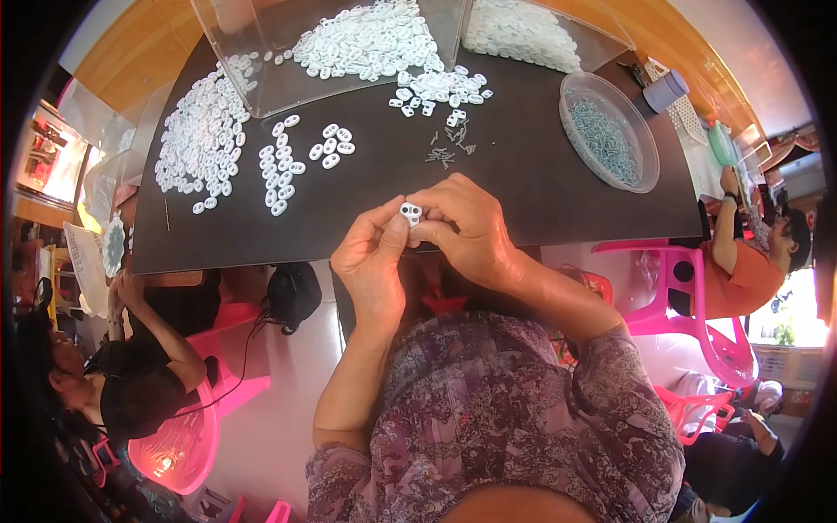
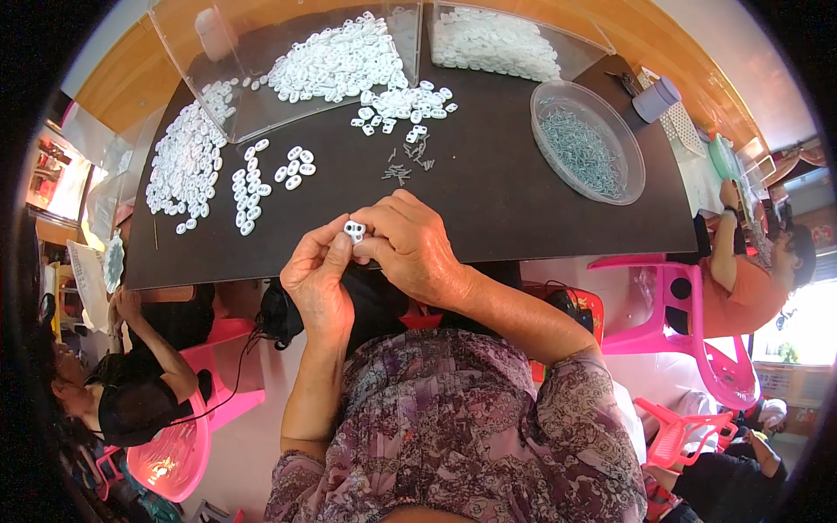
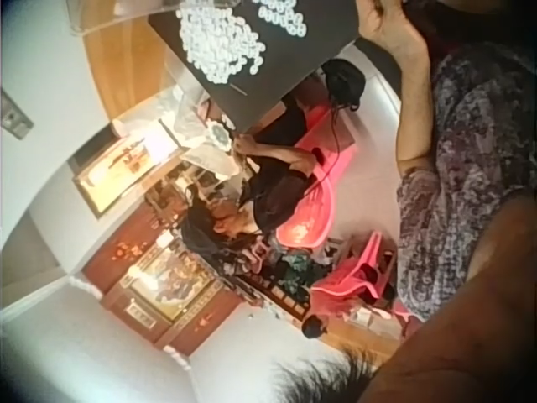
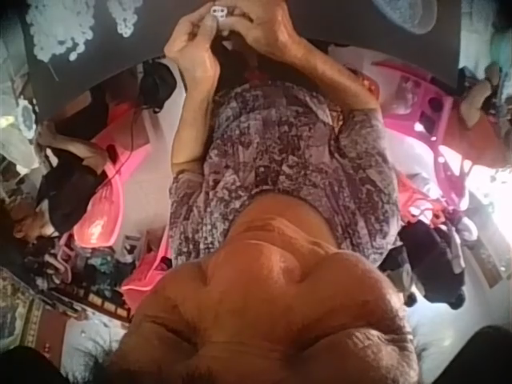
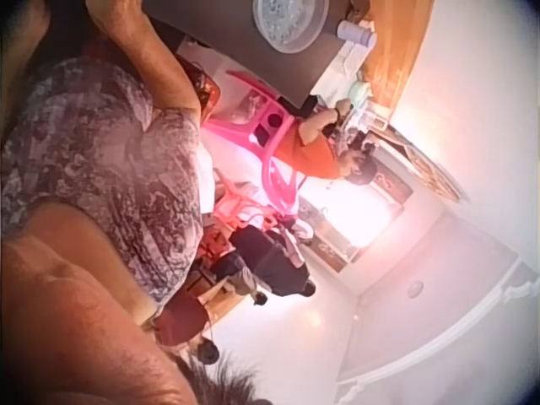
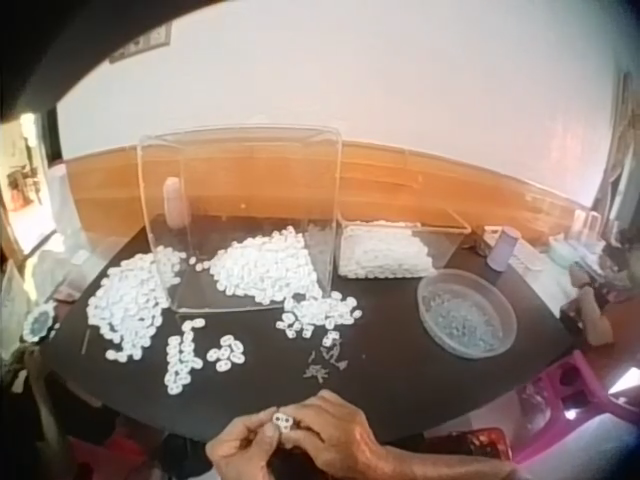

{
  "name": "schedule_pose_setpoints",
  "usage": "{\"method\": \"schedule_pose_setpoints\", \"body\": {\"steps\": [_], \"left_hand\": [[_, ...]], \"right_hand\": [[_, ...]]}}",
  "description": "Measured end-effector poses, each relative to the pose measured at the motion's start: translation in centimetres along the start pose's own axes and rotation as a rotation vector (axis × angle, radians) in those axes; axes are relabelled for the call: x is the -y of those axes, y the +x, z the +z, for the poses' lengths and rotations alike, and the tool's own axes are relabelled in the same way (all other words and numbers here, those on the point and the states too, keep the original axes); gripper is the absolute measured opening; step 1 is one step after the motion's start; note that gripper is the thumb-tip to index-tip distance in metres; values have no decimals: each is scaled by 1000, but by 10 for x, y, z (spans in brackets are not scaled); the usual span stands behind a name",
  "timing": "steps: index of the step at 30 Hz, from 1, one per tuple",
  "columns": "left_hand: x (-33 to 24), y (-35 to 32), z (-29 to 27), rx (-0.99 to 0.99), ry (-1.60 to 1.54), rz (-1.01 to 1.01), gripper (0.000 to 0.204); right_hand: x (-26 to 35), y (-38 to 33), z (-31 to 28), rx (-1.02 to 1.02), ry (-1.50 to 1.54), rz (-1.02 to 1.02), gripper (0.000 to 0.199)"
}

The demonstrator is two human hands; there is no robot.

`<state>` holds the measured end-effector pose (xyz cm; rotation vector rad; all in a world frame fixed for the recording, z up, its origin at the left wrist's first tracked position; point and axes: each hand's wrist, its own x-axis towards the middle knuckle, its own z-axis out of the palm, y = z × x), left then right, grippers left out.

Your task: Assembling small white plastic components by inserting metal pins at a manufacturing workbench.

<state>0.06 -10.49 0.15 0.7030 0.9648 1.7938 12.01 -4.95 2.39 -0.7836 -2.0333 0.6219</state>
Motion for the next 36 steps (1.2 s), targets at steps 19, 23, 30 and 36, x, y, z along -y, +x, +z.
{"method": "schedule_pose_setpoints", "body": {"steps": [19,23,30,36], "left_hand": [[9,-3,-8,13,300,298,20],[11,-3,-7,7,297,315,20],[12,-7,-3,-19,184,280,22],[15,-8,-5,-29,258,330,20]], "right_hand": [[7,-6,9,-75,97,14,28],[8,-5,10,-70,88,15,28],[4,-6,14,-108,95,-49,27],[2,-8,18,-153,61,-151,27]]}}
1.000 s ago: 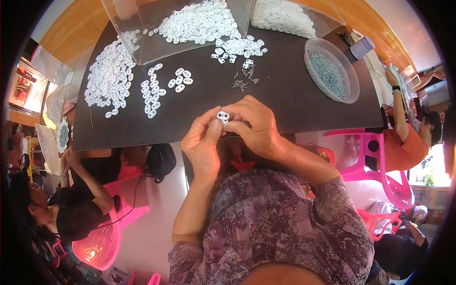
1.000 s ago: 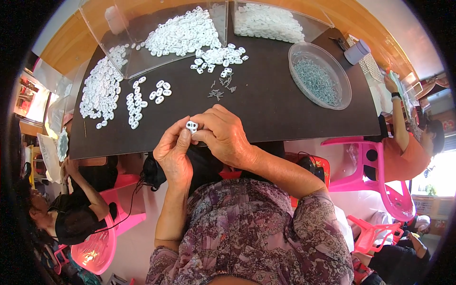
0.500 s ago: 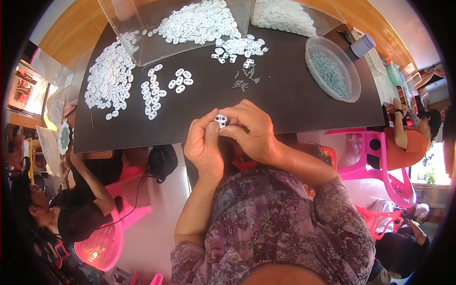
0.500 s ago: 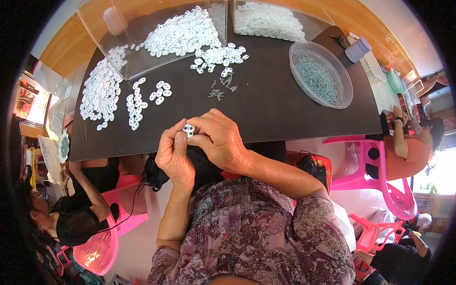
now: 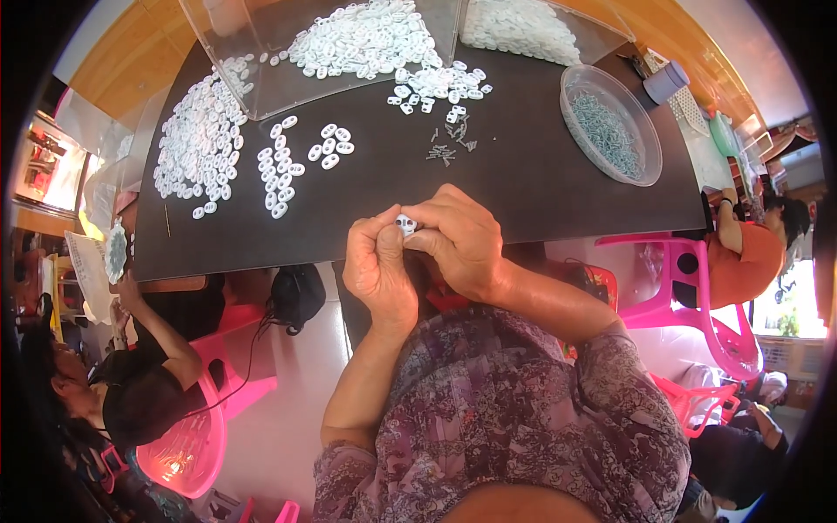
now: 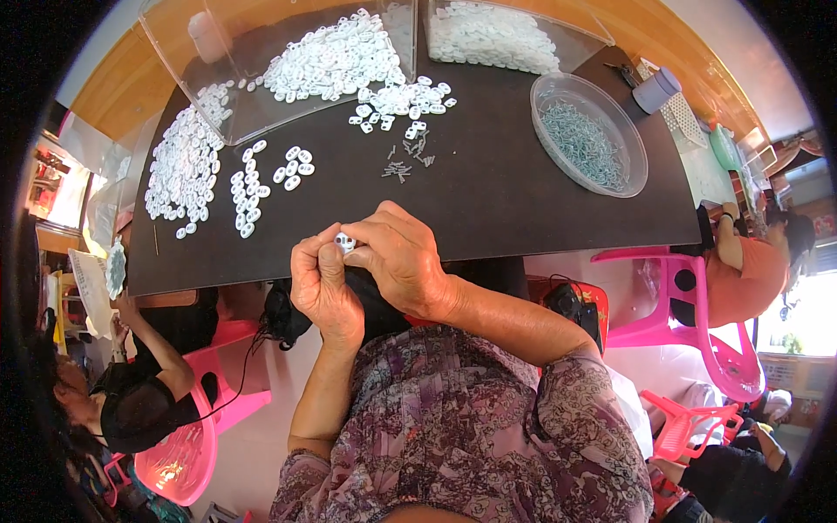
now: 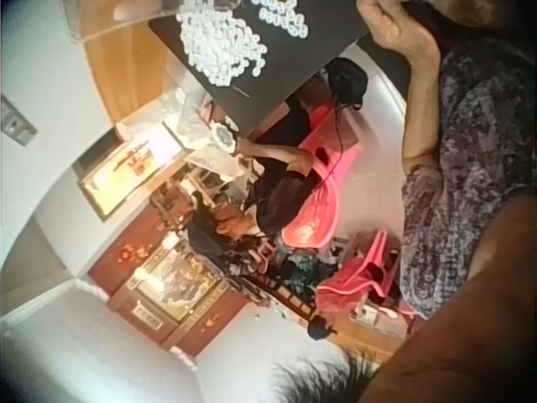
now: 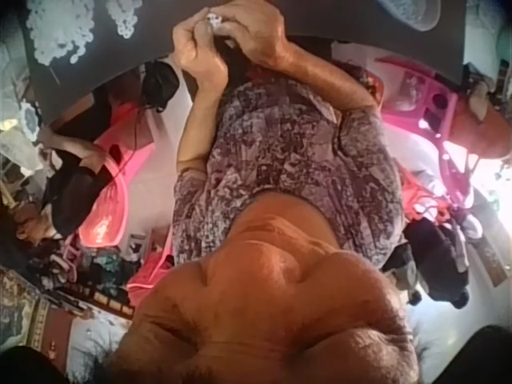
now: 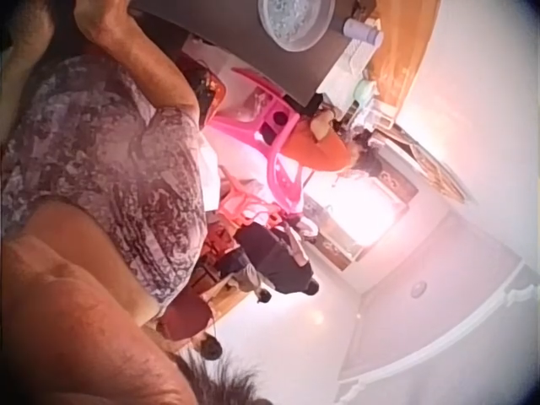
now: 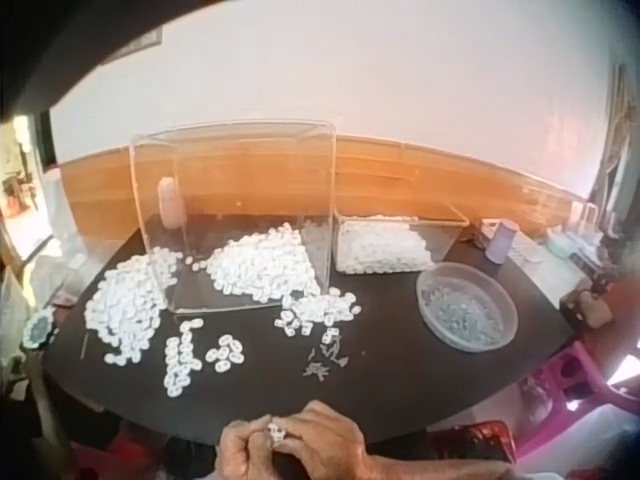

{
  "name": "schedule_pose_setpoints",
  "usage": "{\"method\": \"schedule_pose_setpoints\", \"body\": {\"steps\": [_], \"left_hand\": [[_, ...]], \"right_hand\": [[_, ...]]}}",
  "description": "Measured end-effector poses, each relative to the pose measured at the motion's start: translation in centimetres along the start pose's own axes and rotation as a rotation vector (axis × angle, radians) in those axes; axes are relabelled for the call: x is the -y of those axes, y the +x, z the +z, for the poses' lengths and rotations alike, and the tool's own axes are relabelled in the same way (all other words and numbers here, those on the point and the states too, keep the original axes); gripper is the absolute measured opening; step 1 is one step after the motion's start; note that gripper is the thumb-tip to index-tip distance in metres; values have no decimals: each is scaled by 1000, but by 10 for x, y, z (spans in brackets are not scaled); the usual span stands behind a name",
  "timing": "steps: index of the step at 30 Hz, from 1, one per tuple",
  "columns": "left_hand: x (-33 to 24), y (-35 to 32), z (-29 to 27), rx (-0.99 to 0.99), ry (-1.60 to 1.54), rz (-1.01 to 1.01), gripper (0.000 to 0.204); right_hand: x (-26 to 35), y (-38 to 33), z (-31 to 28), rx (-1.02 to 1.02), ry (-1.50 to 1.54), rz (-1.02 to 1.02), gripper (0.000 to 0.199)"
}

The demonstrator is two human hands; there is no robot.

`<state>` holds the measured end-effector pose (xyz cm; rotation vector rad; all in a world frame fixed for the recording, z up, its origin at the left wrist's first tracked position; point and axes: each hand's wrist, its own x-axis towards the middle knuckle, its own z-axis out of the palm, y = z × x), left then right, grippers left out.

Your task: Assembling small white plastic components by inserting metal pins at a manufacturing workbench.

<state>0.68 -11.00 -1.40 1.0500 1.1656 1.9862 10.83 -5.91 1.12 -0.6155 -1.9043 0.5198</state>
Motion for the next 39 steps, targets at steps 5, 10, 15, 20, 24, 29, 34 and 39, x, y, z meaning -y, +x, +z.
{"method": "schedule_pose_setpoints", "body": {"steps": [5,10,15,20,24,29,34,39], "left_hand": [[0,-1,1,-23,58,-1,19],[-4,3,-1,-23,-13,-34,20],[0,3,-1,-41,8,-37,20],[1,-1,2,-39,-25,-42,18],[2,-2,4,-74,-41,5,17],[4,-2,7,-96,-50,27,17],[1,-2,11,-125,-63,-33,20],[-2,2,11,-75,2,-71,20]], "right_hand": [[1,-1,1,-11,5,-25,27],[8,2,2,9,2,25,30],[4,0,4,12,-17,21,29],[1,-3,7,-35,-27,-9,28],[-1,-5,10,-45,-65,-109,31],[-1,-5,15,-96,-96,-135,24],[-4,-5,17,-101,-133,-173,18],[-5,-2,7,-43,-129,-100,17]]}}
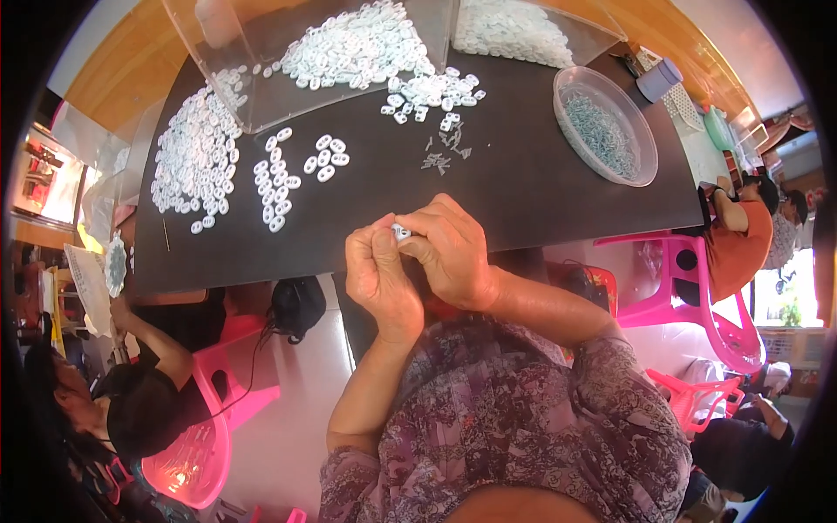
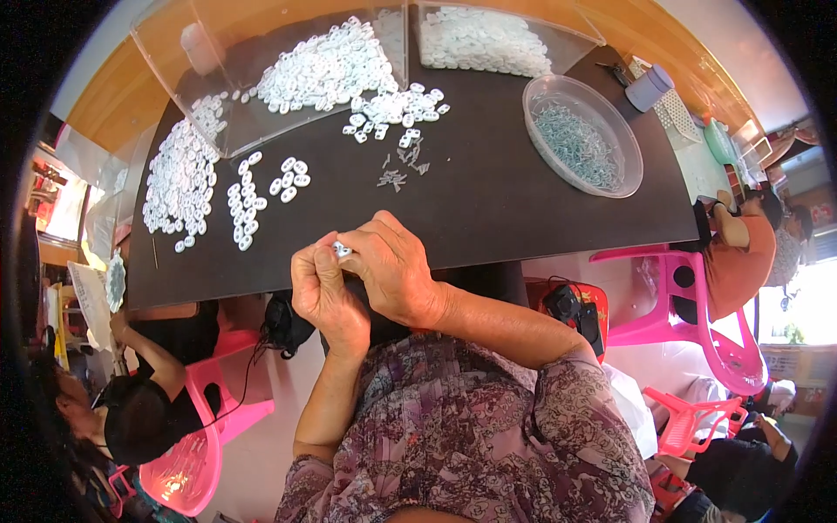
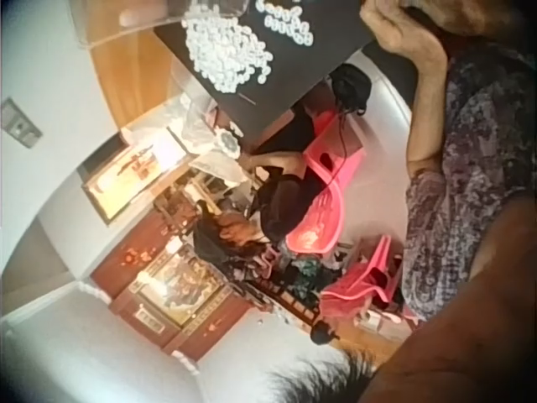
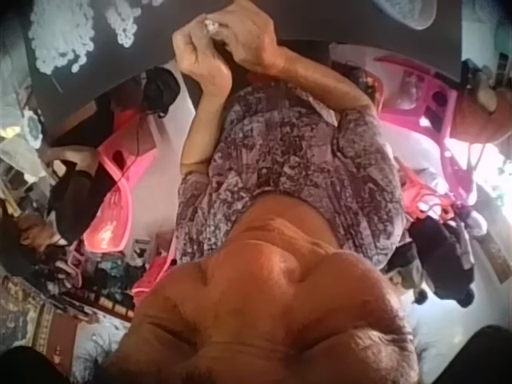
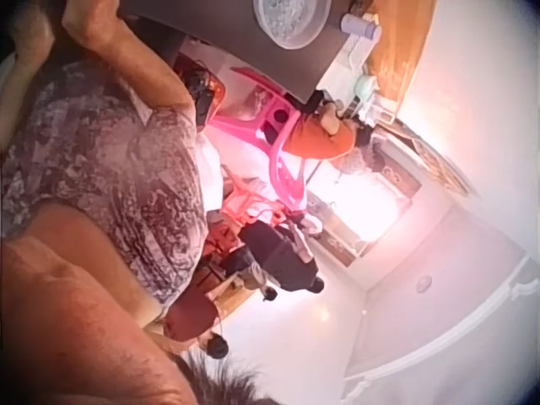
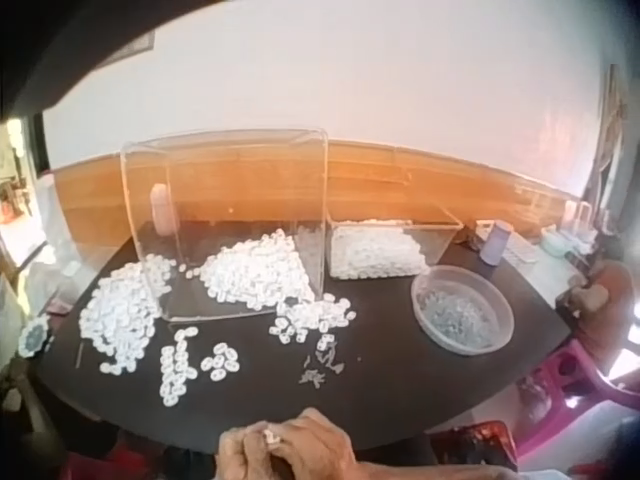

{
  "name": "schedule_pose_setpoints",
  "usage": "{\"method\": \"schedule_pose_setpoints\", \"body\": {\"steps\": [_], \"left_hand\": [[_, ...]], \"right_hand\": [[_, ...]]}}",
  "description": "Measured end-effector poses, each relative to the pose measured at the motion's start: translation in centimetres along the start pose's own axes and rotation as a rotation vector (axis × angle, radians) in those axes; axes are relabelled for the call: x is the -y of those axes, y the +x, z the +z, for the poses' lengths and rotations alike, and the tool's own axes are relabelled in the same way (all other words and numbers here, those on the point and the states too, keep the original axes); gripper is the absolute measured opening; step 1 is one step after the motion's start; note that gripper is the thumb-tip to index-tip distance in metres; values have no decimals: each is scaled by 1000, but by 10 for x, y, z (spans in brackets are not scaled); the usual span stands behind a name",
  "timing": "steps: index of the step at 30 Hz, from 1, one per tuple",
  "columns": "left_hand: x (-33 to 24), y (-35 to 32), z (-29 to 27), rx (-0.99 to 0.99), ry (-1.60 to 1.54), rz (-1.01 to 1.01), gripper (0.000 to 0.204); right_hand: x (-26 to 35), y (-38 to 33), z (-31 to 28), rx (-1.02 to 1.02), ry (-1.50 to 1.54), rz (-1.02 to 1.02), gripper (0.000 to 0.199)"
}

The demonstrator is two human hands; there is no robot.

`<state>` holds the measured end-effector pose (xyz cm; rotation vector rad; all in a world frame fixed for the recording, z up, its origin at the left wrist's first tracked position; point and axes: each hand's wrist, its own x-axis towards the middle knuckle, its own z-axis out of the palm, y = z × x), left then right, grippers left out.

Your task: Assembling small white plastic components by inserting metal pins at a manufacturing workbench.

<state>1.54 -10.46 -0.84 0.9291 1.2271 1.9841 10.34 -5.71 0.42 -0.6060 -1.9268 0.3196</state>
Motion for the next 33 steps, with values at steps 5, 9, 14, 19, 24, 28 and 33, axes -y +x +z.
{"method": "schedule_pose_setpoints", "body": {"steps": [5,9,14,19,24,28,33], "left_hand": [[-3,14,-3,164,201,-4,25],[1,47,-11,252,489,102,20],[0,82,-3,302,712,240,13],[13,94,13,440,811,376,16],[21,89,27,535,962,441,19],[25,90,33,537,996,473,14],[30,92,34,585,1075,579,13]], "right_hand": [[-8,11,-25,89,124,379,10],[-43,39,-62,-46,139,540,14],[-95,123,-117,-110,-263,417,24],[-164,190,-140,-262,-537,144,10],[-223,212,-151,-242,-781,63,11],[-252,209,-144,-99,-1063,141,10],[-257,198,-142,-132,-1161,21,8]]}}
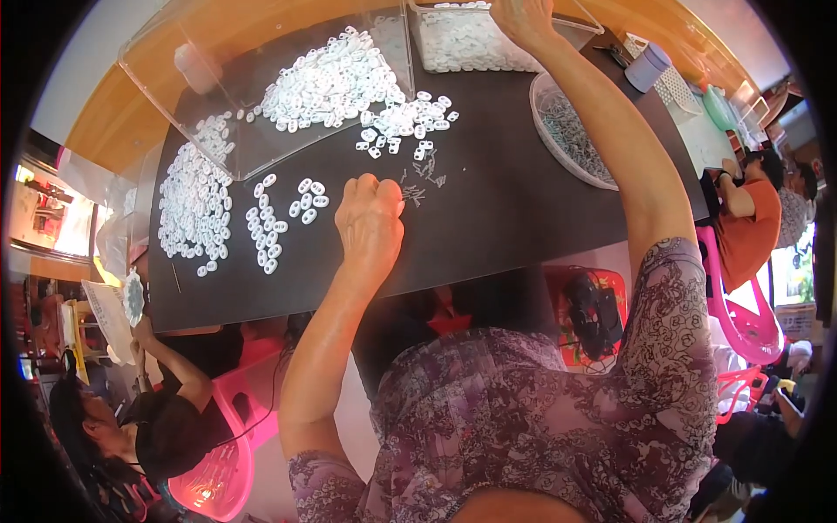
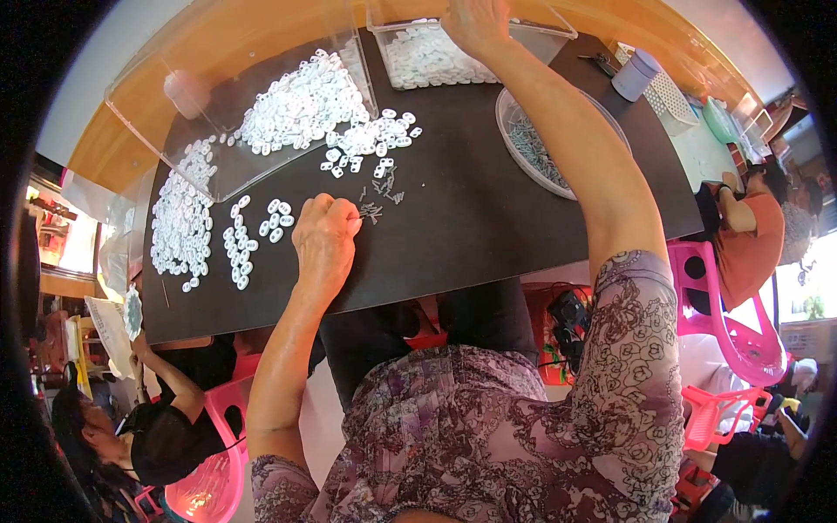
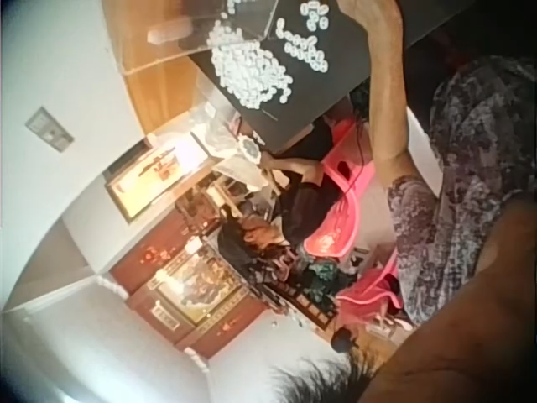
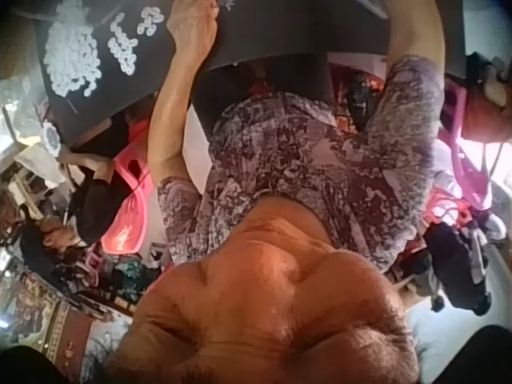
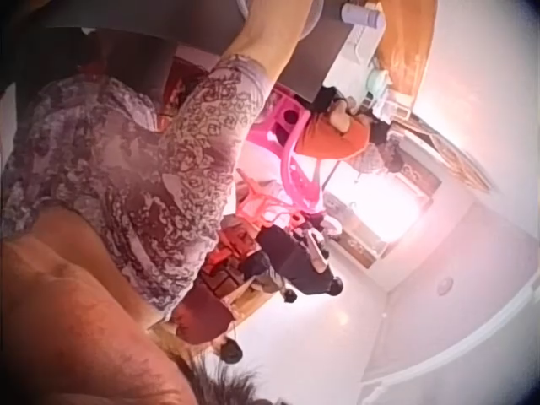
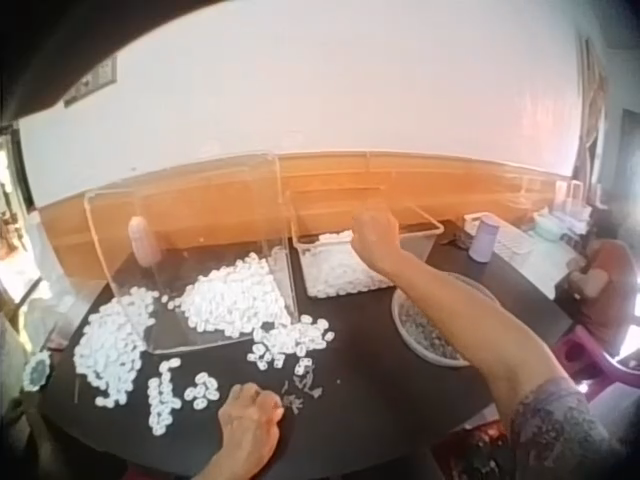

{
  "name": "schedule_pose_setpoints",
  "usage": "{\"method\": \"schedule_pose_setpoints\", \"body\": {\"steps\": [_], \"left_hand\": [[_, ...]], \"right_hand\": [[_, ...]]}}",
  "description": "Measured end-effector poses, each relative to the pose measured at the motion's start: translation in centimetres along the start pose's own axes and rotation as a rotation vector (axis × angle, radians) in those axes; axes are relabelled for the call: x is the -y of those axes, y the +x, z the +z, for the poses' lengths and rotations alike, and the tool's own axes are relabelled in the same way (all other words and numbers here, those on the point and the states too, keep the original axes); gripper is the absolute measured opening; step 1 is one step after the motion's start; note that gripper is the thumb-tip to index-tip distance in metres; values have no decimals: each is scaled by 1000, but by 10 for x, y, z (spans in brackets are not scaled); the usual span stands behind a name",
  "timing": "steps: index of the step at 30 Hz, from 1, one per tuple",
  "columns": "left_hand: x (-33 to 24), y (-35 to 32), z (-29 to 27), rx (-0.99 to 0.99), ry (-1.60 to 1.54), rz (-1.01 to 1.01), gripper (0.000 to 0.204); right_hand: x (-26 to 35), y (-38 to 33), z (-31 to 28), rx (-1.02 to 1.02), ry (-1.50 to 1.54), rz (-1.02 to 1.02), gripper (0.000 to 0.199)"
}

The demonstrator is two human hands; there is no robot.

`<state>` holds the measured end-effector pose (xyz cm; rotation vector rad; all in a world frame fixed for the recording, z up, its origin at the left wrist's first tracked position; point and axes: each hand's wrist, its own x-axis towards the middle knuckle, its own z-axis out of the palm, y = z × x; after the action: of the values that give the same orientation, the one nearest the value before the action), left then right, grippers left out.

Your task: Assembling small white plastic components by inserting metal pins at a manufacturing workbench.

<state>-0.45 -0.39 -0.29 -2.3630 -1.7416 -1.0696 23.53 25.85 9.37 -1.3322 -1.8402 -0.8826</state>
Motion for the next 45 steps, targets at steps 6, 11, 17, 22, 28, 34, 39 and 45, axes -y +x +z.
{"method": "schedule_pose_setpoints", "body": {"steps": [6,11,17,22,28,34,39,45], "left_hand": [[1,-6,-1,31,111,44,12],[1,-5,-14,54,-25,-53,7],[-9,-1,-29,201,-502,-331,12],[-1,-4,-25,265,-705,-467,15],[6,10,-22,169,-644,-438,8],[49,43,-2,-119,-47,-167,14],[62,57,16,-79,144,-108,12],[65,66,14,-21,149,-120,9]], "right_hand": [[30,-26,-64,-228,318,-160,11],[101,-112,-121,171,761,-359,11],[147,-166,-150,328,1134,-110,11],[150,-166,-149,294,1160,-68,9],[145,-166,-153,401,1185,82,8],[142,-165,-157,468,1183,306,5],[137,-169,-148,420,1181,328,4],[133,-171,-141,436,1202,365,4]]}}
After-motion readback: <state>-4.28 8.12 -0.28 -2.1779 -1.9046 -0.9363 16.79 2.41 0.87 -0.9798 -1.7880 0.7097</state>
